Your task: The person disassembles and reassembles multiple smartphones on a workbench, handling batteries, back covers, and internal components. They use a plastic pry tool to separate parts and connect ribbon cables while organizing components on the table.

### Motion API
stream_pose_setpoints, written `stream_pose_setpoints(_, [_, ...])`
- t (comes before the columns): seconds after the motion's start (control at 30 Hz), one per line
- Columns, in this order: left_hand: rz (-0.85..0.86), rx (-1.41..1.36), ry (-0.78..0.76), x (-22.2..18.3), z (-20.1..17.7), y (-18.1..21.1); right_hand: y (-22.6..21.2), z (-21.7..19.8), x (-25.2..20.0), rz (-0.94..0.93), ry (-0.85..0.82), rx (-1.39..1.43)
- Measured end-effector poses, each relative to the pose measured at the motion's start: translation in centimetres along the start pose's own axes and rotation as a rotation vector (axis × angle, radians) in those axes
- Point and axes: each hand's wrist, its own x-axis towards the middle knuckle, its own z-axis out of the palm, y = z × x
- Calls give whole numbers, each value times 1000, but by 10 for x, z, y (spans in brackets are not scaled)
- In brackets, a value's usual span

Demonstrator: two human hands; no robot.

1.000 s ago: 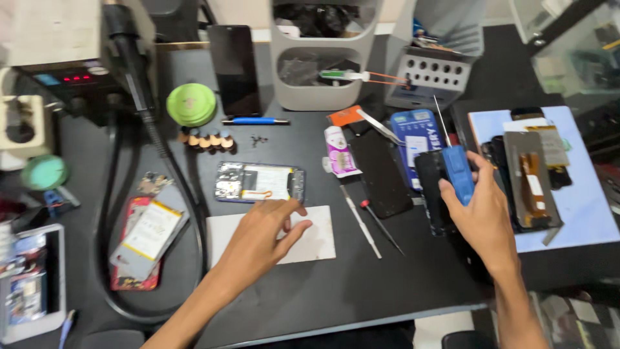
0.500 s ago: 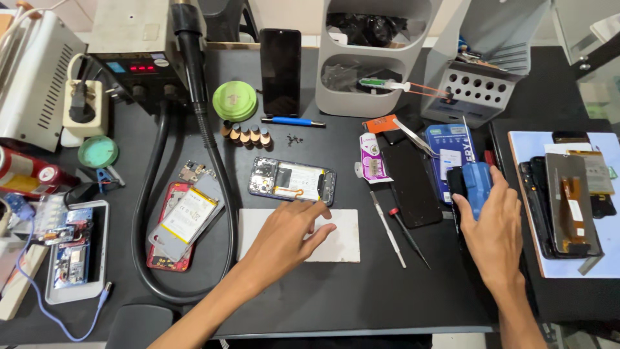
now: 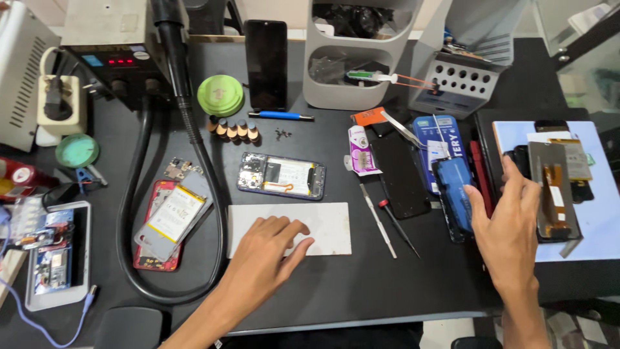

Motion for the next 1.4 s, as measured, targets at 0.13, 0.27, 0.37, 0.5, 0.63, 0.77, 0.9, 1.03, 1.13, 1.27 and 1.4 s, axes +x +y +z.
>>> stream_pose_setpoints(0.13, [6, -1, 58, -3, -6, 8, -5, -13, -2, -4, 12, 11])
stream_pose_setpoints(0.27, [-6, 7, 60, -1, -8, 11, -10, -17, -6, -1, 10, 25])
stream_pose_setpoints(0.37, [-24, 12, 31, 2, -7, 12, -9, -18, -6, 29, -1, 37])
stream_pose_setpoints(0.5, [-26, 5, 45, 6, -3, 14, -5, -18, -9, 41, -12, 61])
stream_pose_setpoints(0.63, [-1, -9, 31, 17, 5, 17, 25, -27, -4, 41, 103, -47])
stream_pose_setpoints(0.77, [0, -15, -34, 34, 18, 23, 71, -32, 16, 65, 120, -229])
stream_pose_setpoints(0.9, [67, -59, -48, 58, 35, 39, 100, -39, 30, 172, -44, -29])
stream_pose_setpoints(1.03, [162, -100, -88, 74, 51, 57, 121, -52, 41, 264, -107, 185])
stream_pose_setpoints(1.13, [160, -93, -147, 82, 60, 67, 138, -76, 52, 244, -80, 290])
stream_pose_setpoints(1.27, [173, -94, -175, 88, 66, 73, 150, -104, 59, 208, -48, 285])
stream_pose_setpoints(1.4, [157, -86, -201, 88, 69, 74, 162, -103, 61, 167, -21, 133])
